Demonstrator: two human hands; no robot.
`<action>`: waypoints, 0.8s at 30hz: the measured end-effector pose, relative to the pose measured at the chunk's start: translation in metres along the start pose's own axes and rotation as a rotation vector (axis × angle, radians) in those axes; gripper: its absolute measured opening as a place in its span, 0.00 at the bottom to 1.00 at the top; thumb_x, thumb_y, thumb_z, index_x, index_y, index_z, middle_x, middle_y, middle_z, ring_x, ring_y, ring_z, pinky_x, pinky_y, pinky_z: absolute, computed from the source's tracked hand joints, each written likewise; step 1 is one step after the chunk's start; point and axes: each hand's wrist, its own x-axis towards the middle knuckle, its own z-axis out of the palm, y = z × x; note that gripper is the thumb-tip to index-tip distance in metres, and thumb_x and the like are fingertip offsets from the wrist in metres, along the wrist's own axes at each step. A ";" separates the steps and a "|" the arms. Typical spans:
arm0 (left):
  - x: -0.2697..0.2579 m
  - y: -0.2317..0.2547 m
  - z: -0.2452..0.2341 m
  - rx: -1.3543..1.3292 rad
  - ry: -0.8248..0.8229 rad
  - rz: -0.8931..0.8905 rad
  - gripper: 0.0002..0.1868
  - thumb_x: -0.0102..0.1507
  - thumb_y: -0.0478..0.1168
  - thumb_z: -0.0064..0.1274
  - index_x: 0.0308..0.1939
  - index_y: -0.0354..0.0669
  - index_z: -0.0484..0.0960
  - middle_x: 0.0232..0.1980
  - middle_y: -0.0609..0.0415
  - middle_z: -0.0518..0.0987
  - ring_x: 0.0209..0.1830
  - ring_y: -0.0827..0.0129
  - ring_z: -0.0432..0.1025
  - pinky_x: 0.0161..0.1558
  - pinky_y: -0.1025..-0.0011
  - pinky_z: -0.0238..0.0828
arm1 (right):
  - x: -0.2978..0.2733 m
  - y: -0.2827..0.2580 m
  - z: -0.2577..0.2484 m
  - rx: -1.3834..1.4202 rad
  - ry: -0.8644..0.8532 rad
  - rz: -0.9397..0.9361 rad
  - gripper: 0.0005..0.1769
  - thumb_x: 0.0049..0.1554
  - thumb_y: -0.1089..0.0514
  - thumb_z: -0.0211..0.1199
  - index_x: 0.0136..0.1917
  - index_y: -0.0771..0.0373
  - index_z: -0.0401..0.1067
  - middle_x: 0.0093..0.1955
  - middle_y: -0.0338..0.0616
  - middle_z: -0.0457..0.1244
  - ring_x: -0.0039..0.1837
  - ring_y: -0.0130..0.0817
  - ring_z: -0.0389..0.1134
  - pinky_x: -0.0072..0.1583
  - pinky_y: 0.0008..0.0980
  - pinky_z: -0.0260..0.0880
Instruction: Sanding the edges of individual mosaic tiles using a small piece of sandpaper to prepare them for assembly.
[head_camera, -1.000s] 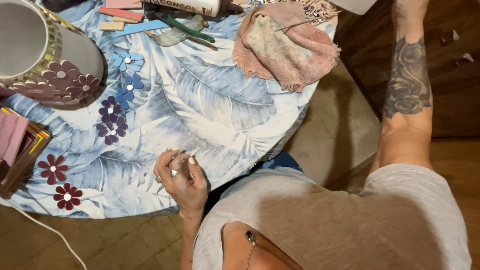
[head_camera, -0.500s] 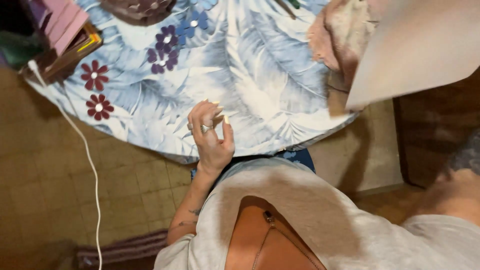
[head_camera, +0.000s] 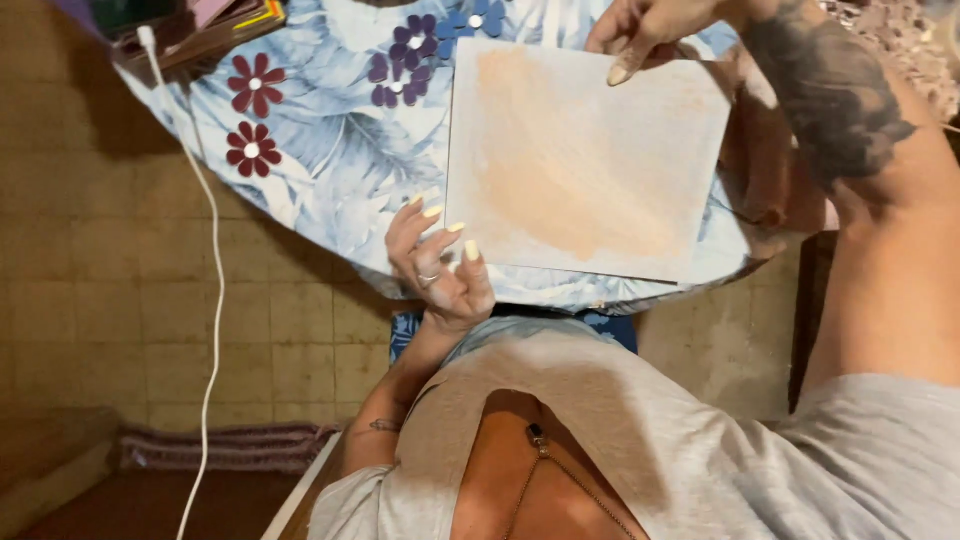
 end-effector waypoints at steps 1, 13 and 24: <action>0.003 0.006 -0.001 0.005 -0.024 -0.077 0.06 0.58 0.40 0.38 0.36 0.44 0.65 0.43 0.51 0.62 0.47 0.55 0.60 0.50 0.58 0.61 | 0.008 0.001 0.038 -0.009 -0.048 0.001 0.20 0.45 0.66 0.55 0.53 0.67 0.67 0.19 0.46 0.57 0.18 0.24 0.40 0.20 0.24 0.43; 0.008 0.008 -0.004 0.023 -0.122 -0.072 0.07 0.59 0.39 0.36 0.35 0.41 0.68 0.42 0.50 0.64 0.47 0.52 0.61 0.47 0.60 0.63 | 0.022 -0.035 0.053 -0.060 0.067 0.248 0.16 0.47 0.69 0.56 0.50 0.69 0.69 0.35 0.50 0.65 0.28 0.30 0.57 0.27 0.27 0.56; 0.012 0.009 -0.004 0.034 -0.142 -0.050 0.07 0.59 0.39 0.36 0.36 0.41 0.67 0.41 0.49 0.65 0.46 0.52 0.62 0.47 0.60 0.63 | 0.023 -0.042 0.053 -0.254 -0.007 0.214 0.12 0.51 0.65 0.56 0.27 0.66 0.61 0.20 0.42 0.49 0.23 0.30 0.44 0.29 0.30 0.48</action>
